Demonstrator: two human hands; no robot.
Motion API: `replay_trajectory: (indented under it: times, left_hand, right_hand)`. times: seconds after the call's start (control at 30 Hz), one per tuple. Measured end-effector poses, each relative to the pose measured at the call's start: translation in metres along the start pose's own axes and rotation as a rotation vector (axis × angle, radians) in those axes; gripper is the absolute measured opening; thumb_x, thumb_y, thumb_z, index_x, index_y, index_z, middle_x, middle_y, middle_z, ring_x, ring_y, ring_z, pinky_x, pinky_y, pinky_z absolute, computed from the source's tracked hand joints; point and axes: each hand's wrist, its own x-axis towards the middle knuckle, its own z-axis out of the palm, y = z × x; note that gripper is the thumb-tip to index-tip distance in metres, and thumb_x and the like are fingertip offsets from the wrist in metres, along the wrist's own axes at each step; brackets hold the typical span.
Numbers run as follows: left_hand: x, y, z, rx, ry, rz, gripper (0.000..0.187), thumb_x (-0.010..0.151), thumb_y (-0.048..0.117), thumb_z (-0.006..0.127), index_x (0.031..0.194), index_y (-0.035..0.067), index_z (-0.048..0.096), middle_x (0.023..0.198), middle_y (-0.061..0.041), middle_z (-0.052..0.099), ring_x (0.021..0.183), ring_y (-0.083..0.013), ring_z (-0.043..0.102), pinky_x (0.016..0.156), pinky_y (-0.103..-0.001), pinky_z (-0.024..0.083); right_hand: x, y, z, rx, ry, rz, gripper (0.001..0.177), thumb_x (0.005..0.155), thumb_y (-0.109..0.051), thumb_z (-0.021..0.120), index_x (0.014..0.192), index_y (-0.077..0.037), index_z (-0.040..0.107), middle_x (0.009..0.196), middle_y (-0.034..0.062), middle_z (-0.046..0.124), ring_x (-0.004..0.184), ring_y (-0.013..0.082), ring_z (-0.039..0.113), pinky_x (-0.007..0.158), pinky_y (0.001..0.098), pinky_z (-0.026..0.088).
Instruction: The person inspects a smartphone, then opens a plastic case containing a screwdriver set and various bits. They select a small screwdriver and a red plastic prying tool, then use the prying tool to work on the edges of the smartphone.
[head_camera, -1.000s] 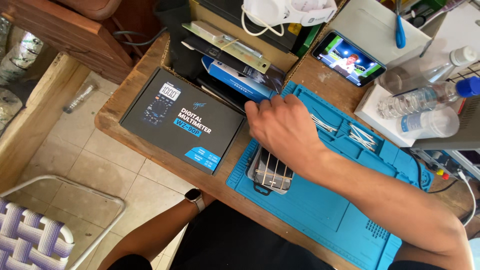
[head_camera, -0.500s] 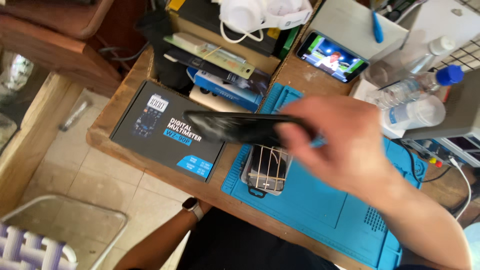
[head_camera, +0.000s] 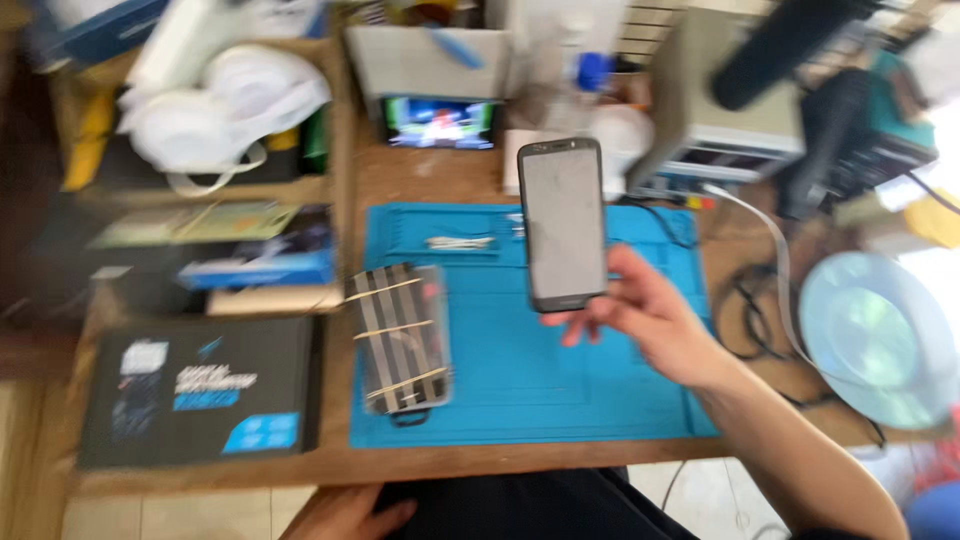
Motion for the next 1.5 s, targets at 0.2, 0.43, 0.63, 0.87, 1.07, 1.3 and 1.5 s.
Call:
replay_trajectory:
  times: [0.2,0.43,0.63,0.87,1.07,1.3,1.5]
  left_hand:
    - [-0.011,0.082,-0.06,-0.216,-0.47,-0.553,0.051,0.079,0.049,0.062,0.13,0.054,0.059,0.135,0.031,0.065,0.127,0.0144,0.058,0.103,-0.01,0.041]
    - [0.007,0.172,-0.082,-0.34,-0.03,0.277,0.044,0.092,0.045,0.055,0.126,0.02,0.065,0.125,0.001,0.07,0.118,-0.0132,0.066,0.099,-0.031,0.044]
    - [0.065,0.207,-0.065,-0.515,0.367,0.369,0.044,0.088,0.026,0.057,0.129,0.01,0.053,0.128,-0.005,0.061,0.12,-0.0177,0.055,0.099,-0.034,0.041]
    - [0.127,0.23,-0.057,-0.724,0.597,0.504,0.078,0.088,0.047,0.057,0.148,0.016,0.019,0.158,-0.014,0.024,0.137,-0.0332,0.042,0.1,-0.042,0.042]
    - [0.19,0.166,-0.026,-0.915,0.367,0.576,0.05,0.104,0.027,0.037,0.147,0.002,0.031,0.139,-0.024,0.047,0.126,-0.0384,0.048,0.104,-0.053,0.041]
    - [0.168,0.193,-0.042,-0.991,0.331,0.524,0.038,0.101,0.021,0.045,0.132,0.002,0.053,0.113,-0.018,0.066,0.094,-0.0223,0.063,0.09,-0.039,0.05]
    - [0.154,0.201,-0.046,-0.803,0.361,0.557,0.042,0.101,0.022,0.046,0.137,0.002,0.049,0.131,-0.017,0.054,0.124,-0.0285,0.05,0.107,-0.044,0.038]
  right_hand:
    - [0.001,0.013,-0.017,0.116,-0.12,0.066,0.05,0.095,-0.013,0.056,0.139,-0.006,0.033,0.11,0.0229,0.071,0.08,0.0242,0.074,0.063,0.0267,0.054]
    - [-0.009,0.026,-0.02,0.215,-0.188,-0.003,0.044,0.095,-0.013,0.058,0.133,-0.002,0.038,0.107,0.0216,0.068,0.096,0.0283,0.069,0.08,0.0381,0.061]
    - [-0.014,0.026,-0.025,0.077,0.005,-0.027,0.022,0.098,-0.025,0.052,0.114,-0.009,0.049,0.089,0.0122,0.073,0.085,0.0204,0.072,0.077,0.0297,0.054]
    - [-0.017,0.021,-0.027,0.166,0.042,-0.141,0.024,0.101,-0.028,0.048,0.114,-0.008,0.045,0.082,0.0165,0.071,0.078,0.0232,0.071,0.073,0.03,0.054]
    - [-0.011,0.043,-0.033,0.306,-0.001,-0.135,0.022,0.094,-0.008,0.055,0.113,-0.003,0.044,0.079,0.0236,0.072,0.072,0.0253,0.073,0.071,0.0327,0.058]
    - [-0.001,0.052,-0.03,0.271,0.128,-0.028,0.027,0.095,-0.016,0.055,0.119,-0.003,0.052,0.09,0.0129,0.071,0.081,0.0221,0.073,0.074,0.0346,0.06]
    - [-0.005,0.078,-0.037,0.265,0.19,0.014,0.029,0.093,-0.012,0.059,0.119,-0.002,0.05,0.087,0.0139,0.07,0.076,0.0225,0.073,0.068,0.0362,0.062]
